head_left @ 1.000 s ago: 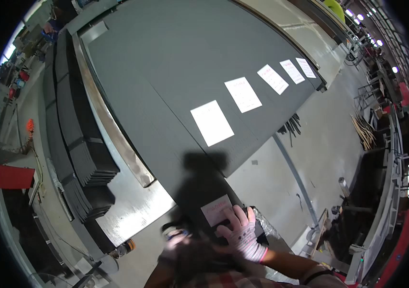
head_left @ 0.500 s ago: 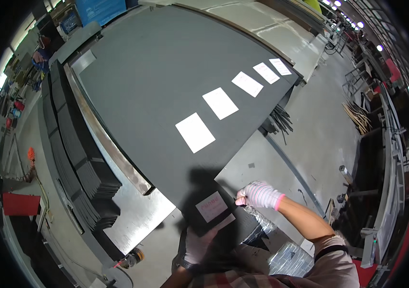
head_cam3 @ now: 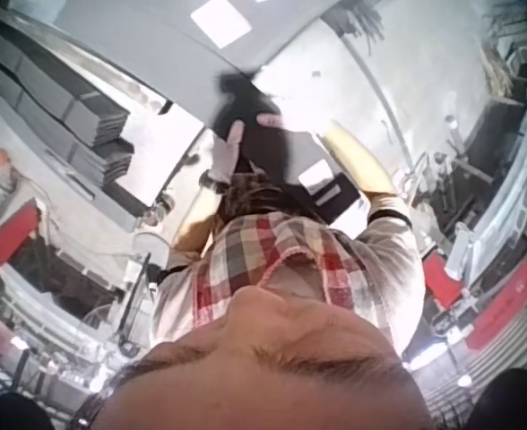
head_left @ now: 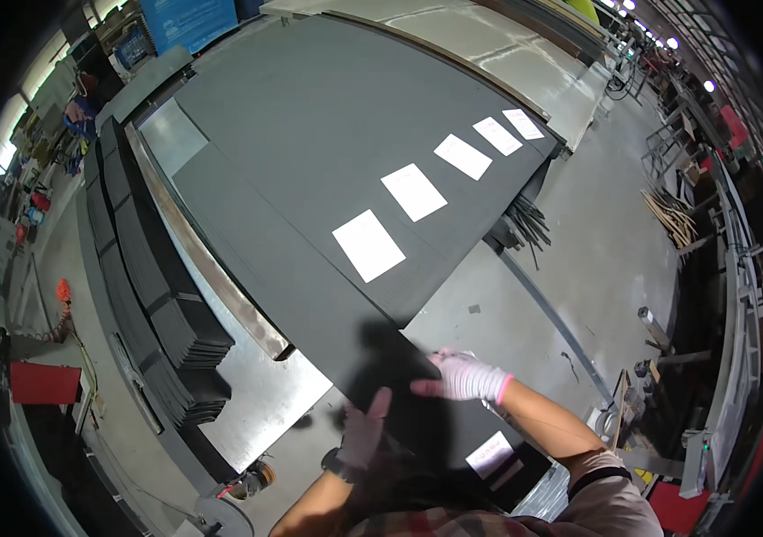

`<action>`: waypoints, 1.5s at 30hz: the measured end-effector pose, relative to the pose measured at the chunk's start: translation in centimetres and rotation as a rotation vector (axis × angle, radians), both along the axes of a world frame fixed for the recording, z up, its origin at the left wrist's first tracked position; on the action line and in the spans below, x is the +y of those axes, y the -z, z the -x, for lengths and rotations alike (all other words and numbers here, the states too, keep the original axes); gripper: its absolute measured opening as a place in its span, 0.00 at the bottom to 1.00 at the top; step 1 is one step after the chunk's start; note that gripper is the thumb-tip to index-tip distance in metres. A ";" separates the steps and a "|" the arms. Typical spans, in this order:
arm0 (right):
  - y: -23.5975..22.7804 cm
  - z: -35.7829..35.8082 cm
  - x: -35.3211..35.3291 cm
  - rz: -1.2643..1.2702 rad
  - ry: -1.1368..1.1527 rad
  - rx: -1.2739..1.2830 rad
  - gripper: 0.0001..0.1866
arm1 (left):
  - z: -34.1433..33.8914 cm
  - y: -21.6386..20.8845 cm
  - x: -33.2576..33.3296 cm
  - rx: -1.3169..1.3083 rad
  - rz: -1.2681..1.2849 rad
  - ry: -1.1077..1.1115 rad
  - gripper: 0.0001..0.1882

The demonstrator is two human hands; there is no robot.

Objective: The recorder applies grey edge strips to a large panel and then attaches several white labels to its surface.

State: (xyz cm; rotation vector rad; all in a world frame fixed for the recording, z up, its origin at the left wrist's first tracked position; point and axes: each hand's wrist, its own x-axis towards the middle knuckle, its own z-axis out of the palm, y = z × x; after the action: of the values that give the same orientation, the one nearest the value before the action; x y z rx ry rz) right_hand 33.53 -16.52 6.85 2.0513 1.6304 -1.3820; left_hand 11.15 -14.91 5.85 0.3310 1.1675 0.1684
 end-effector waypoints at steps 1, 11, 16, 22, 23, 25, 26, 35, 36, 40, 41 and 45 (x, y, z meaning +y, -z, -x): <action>-0.9 0.4 -0.1 0.048 -0.102 -0.025 0.52 | 0.6 1.4 -0.8 0.063 -0.152 0.115 0.29; -11.3 3.2 -2.3 -0.042 -0.645 0.542 0.30 | 3.3 -6.1 -4.8 0.003 -0.853 0.729 0.19; -7.0 -5.0 0.7 -0.093 -0.235 0.733 0.22 | 10.9 -0.7 -3.2 -0.216 -0.789 0.313 0.07; 11.9 -6.0 -0.2 -0.017 -0.061 0.479 0.12 | 3.8 16.2 -4.6 -0.157 -1.233 0.470 0.15; 11.7 -5.1 -1.4 -0.116 0.204 0.616 0.12 | 3.3 16.9 -5.1 -0.212 -1.110 0.447 0.15; 8.6 -3.7 -1.9 -0.480 0.382 0.373 0.14 | 3.2 17.1 -5.7 -0.287 -0.940 0.432 0.16; 5.3 -1.9 -2.4 -0.717 0.282 0.009 0.16 | 3.7 16.9 -6.0 -0.287 -0.873 0.433 0.16; -0.1 9.1 -7.6 -0.739 -0.062 -0.100 0.34 | 6.5 1.9 -4.1 0.006 -1.306 0.257 0.11; -0.1 8.4 -6.5 -0.794 -0.022 -0.085 0.35 | 4.3 2.1 -4.5 0.285 -1.459 0.363 0.16; -3.7 6.3 -4.1 -1.039 -0.241 0.582 0.24 | 3.0 0.2 -4.5 0.470 -1.458 0.514 0.22; -4.1 5.1 -3.3 -0.746 -0.446 0.579 0.17 | 2.1 -1.4 -4.5 0.381 -1.324 0.379 0.24; -5.7 0.5 1.1 -0.316 -0.584 -0.047 0.03 | 2.9 3.9 -6.7 0.644 -0.847 0.138 0.24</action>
State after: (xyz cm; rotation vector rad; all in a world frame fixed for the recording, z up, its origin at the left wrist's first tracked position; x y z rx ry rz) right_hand 33.03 -15.38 12.51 1.5147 2.2911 -0.9126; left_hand 8.22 -21.62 1.91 1.2797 1.6605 0.4586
